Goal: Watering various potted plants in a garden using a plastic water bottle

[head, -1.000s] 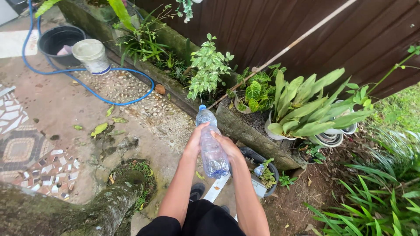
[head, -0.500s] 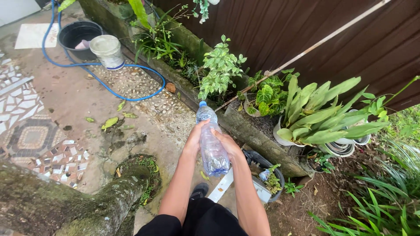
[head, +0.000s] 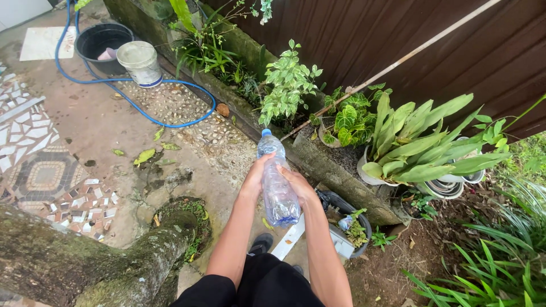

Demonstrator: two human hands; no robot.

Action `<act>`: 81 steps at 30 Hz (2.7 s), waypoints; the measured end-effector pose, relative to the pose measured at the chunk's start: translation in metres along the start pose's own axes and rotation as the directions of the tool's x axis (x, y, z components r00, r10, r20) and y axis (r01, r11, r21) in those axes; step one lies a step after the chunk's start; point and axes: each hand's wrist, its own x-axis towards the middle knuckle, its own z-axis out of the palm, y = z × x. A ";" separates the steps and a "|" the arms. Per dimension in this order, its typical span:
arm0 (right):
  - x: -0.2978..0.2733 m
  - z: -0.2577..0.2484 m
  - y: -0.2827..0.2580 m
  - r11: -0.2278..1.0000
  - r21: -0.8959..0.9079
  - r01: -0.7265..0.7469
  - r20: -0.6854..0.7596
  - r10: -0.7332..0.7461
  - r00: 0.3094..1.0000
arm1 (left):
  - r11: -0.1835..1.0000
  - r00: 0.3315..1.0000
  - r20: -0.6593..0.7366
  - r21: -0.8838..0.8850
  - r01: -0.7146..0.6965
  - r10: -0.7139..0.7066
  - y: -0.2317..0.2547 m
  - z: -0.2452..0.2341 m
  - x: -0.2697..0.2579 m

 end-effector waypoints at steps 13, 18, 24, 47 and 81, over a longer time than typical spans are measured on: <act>-0.008 -0.028 0.007 1.000 0.024 0.003 -0.044 -0.002 0.999 | 0.998 0.998 0.014 0.037 0.055 -0.056 -0.030 0.006 0.015; -0.006 -0.042 0.012 0.998 0.061 -0.010 -0.050 0.013 0.999 | 0.996 0.997 0.032 0.039 0.075 -0.077 -0.031 0.014 0.007; -0.011 -0.054 0.011 0.998 0.068 -0.006 -0.075 0.011 0.997 | 0.993 0.991 0.070 0.027 0.116 -0.118 -0.038 0.024 0.006; -0.024 -0.086 0.009 0.984 0.172 0.047 -0.149 -0.021 0.989 | 0.968 0.976 0.105 0.187 0.167 -0.189 -0.058 0.054 0.009; -0.033 -0.125 0.025 0.991 0.135 0.001 -0.191 0.025 0.981 | 0.958 0.983 0.043 0.232 0.166 -0.181 -0.122 0.062 0.040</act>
